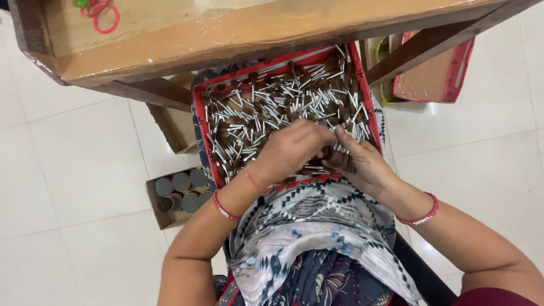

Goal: The recorder is sorting and bundling small metal pins or tubes from a red crate and placing them into bundles.

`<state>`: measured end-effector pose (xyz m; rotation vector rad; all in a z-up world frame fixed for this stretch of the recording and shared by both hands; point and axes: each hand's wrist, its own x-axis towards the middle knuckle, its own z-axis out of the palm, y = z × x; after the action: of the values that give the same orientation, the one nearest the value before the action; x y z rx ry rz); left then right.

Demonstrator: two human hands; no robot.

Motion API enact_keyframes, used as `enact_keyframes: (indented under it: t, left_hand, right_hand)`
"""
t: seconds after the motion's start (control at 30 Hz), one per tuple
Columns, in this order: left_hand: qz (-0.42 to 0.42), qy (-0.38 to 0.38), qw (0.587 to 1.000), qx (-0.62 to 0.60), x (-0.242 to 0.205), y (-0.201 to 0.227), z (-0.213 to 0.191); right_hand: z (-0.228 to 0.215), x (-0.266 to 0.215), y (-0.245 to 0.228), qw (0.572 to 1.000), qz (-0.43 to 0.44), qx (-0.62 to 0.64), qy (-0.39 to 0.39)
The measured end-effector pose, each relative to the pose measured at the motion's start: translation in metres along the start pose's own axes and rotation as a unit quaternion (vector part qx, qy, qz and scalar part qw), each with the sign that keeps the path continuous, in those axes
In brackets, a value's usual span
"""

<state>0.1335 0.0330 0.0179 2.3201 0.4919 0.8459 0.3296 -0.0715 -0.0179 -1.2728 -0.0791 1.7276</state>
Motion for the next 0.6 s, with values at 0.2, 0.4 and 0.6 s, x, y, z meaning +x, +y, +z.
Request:
enact_keyframes:
  t: [0.2,0.4,0.6]
  left_hand:
    - [0.068,-0.025,0.996,-0.060,0.004,-0.007,-0.001]
    - [-0.008,-0.114,0.988,0.102,0.035,-0.040,0.026]
    - [0.048,-0.142,0.974,0.167,0.033,-0.065,0.050]
  right_hand:
    - [-0.018,0.009,0.013,0.999,-0.007,-0.008,-0.032]
    - [-0.015,-0.012,-0.004,0.997,-0.047,-0.049,-0.026]
    - [-0.024,-0.011,0.002,0.997,-0.036,-0.069,-0.025]
